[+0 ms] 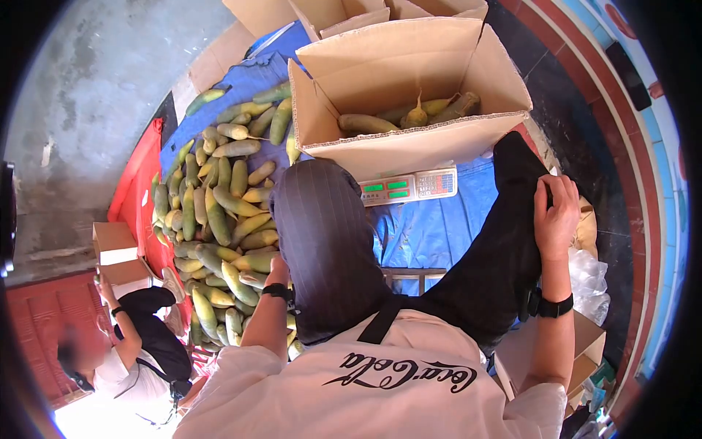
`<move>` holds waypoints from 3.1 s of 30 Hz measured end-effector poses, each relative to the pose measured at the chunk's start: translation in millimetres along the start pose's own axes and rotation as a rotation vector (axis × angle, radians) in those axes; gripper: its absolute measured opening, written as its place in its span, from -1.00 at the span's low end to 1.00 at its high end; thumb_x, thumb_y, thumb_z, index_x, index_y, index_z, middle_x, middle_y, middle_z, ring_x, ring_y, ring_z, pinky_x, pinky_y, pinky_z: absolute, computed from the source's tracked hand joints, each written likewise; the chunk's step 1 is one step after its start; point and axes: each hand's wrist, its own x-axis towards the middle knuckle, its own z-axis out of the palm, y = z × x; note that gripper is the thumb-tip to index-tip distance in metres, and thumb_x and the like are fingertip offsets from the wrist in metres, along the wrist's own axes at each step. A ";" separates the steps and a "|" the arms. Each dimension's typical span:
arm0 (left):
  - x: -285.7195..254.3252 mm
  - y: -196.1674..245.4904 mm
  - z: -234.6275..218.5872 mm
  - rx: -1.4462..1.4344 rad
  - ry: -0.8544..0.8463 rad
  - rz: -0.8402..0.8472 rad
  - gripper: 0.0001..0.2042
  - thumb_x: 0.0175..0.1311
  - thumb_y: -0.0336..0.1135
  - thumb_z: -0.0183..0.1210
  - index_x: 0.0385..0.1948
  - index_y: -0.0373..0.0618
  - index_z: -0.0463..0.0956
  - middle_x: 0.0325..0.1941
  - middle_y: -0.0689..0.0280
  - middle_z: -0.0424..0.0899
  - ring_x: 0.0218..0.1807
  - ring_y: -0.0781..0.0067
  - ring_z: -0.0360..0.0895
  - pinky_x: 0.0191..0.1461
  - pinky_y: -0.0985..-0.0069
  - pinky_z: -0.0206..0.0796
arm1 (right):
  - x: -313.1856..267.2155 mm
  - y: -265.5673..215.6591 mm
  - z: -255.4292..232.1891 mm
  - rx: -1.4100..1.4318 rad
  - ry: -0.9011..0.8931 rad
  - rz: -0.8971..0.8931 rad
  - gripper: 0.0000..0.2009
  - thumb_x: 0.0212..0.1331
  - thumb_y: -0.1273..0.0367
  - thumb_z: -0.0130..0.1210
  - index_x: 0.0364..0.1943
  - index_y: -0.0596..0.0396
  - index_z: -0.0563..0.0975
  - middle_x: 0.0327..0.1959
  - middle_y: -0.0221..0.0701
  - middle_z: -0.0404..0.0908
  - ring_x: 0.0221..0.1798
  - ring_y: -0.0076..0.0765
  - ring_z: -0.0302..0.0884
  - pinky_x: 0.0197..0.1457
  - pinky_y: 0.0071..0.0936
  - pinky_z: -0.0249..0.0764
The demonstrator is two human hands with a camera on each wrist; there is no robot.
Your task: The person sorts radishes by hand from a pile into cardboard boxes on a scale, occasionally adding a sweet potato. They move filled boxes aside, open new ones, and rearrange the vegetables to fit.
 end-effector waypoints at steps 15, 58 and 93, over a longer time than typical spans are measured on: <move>-61.0 23.5 51.6 0.089 0.454 -0.357 -0.70 0.14 -0.30 0.07 -0.17 -0.36 0.40 -0.09 -0.05 0.50 -0.06 -0.05 0.47 0.09 0.25 0.34 | 9.5 -10.6 1.6 -0.093 -0.116 -0.020 -0.94 0.14 0.52 0.04 -0.35 0.23 0.49 -0.38 -0.18 0.47 -0.26 0.00 0.45 -0.16 -0.25 0.38; -297.0 515.8 -91.9 -0.591 -0.514 0.960 -0.80 0.31 -0.41 -0.02 -0.57 -0.19 0.39 -0.58 0.35 0.37 -0.46 0.46 0.33 -0.13 0.39 0.33 | -0.1 1.0 -9.7 0.104 0.092 0.072 -0.92 -0.08 0.51 0.16 -0.46 0.14 0.51 -0.46 -0.28 0.47 -0.34 -0.07 0.44 -0.24 -0.25 0.38; -108.3 258.7 -107.5 -0.788 -0.192 0.228 -0.80 0.33 -0.20 -0.02 -0.41 -0.09 0.48 -0.40 0.30 0.63 -0.33 0.41 0.58 -0.23 0.47 0.38 | 5.7 -6.7 0.0 0.002 -0.011 -0.005 -0.96 0.04 0.54 0.10 -0.43 0.19 0.48 -0.45 -0.22 0.44 -0.32 -0.02 0.41 -0.21 -0.23 0.34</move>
